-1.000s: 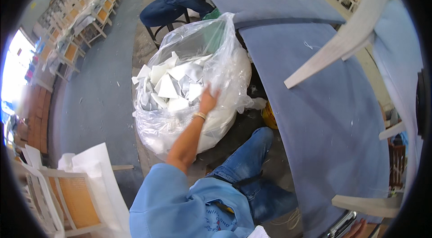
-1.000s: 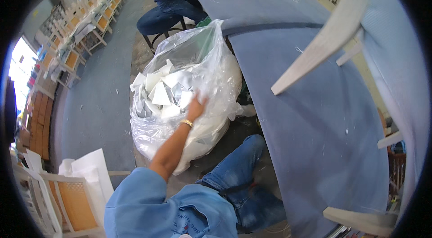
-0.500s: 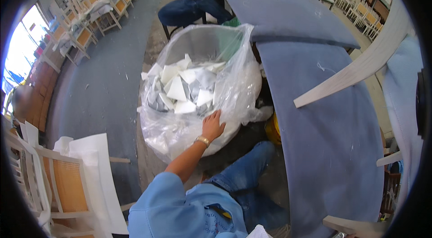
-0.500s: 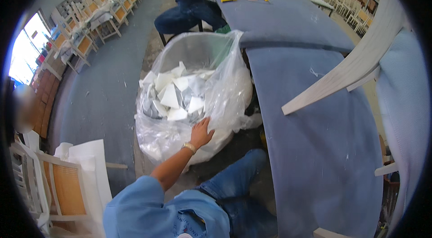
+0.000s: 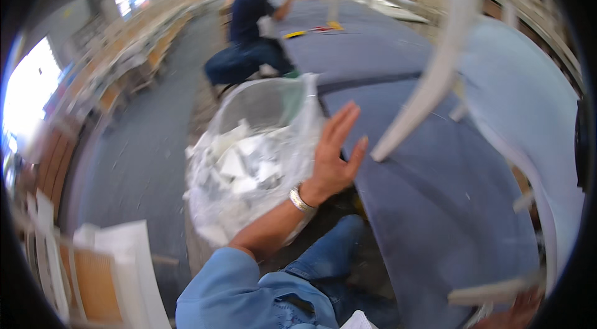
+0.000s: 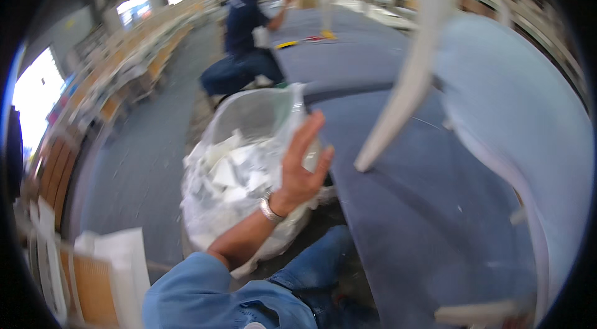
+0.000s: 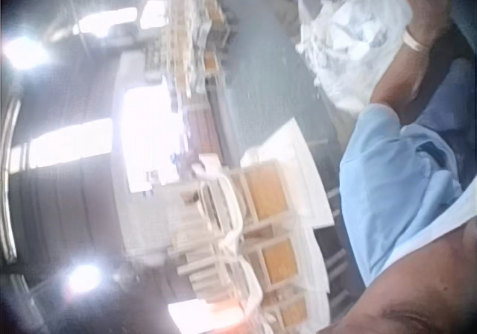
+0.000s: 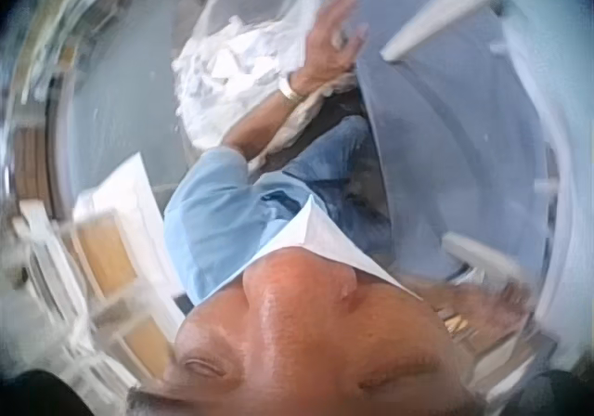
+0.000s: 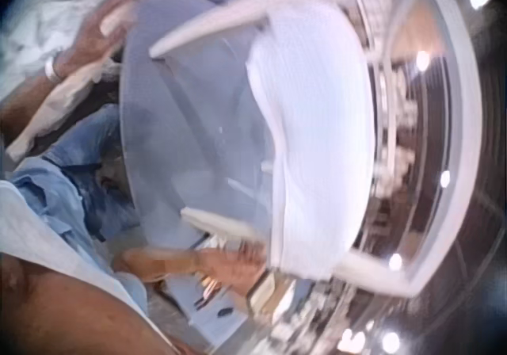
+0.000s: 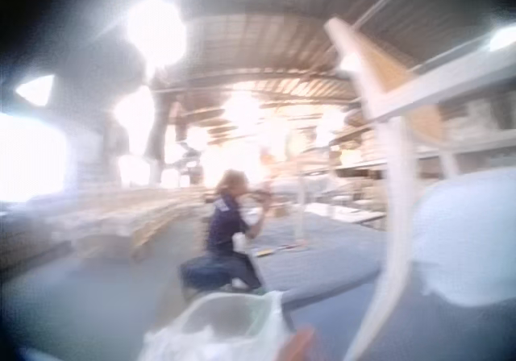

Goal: The person covers a white chair with a white mesh fabric, repeatedly folding the fabric over the edges, cutting excess with scissors, and securing it with a pneumatic staple gun. The person rotates the chair to access different sides and continues trimming and stapling until the fabric is taut.

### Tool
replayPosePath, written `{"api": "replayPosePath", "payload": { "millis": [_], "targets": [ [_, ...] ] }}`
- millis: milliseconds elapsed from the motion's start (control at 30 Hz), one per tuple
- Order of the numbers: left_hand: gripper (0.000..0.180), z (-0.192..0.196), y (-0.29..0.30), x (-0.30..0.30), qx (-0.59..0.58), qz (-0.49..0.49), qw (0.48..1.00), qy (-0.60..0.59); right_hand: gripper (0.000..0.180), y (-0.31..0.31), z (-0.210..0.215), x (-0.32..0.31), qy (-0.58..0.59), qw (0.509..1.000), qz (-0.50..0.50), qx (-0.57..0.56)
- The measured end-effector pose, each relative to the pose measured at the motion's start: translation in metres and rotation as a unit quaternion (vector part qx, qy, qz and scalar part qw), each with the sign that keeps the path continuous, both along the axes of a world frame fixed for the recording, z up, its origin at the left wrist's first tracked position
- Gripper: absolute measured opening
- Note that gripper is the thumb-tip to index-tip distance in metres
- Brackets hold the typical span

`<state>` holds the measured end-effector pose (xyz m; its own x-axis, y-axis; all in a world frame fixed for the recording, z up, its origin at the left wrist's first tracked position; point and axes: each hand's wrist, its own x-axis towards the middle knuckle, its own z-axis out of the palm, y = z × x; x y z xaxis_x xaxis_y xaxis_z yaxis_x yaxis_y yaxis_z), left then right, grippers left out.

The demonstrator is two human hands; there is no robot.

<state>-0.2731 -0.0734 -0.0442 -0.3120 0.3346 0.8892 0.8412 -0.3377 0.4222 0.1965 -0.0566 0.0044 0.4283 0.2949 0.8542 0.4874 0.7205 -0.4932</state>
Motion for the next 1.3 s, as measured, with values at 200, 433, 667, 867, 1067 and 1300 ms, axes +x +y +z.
{"api": "replayPosePath", "payload": {
  "millis": [200,433,667,867,1067,1300],
  "targets": [
    [0.044,0.167,0.053,0.084,0.243,-0.156,0.921,0.262,0.052,0.016,0.003,-0.027,0.073,0.982,0.173,-0.003],
    [0.037,0.285,0.115,0.255,0.192,-0.304,0.859,0.365,0.051,0.055,0.002,-0.026,-0.105,0.963,-0.222,0.112],
    [0.052,0.323,0.139,0.338,-0.179,-0.423,0.767,0.449,0.039,0.022,0.071,-0.014,0.065,0.996,0.014,0.059],
    [0.047,0.317,0.122,0.343,-0.188,-0.423,0.758,0.46,0.03,0.025,0.114,-0.024,0.051,0.998,0.038,-0.007],
    [0.042,0.314,0.124,0.336,-0.084,-0.414,0.737,0.528,0.029,0.034,0.103,-0.03,0.028,0.997,0.069,0.023],
    [0.042,0.31,0.121,0.34,-0.085,-0.411,0.742,0.523,0.03,0.032,0.106,-0.02,0.104,0.99,0.084,0.053]
  ]
}}
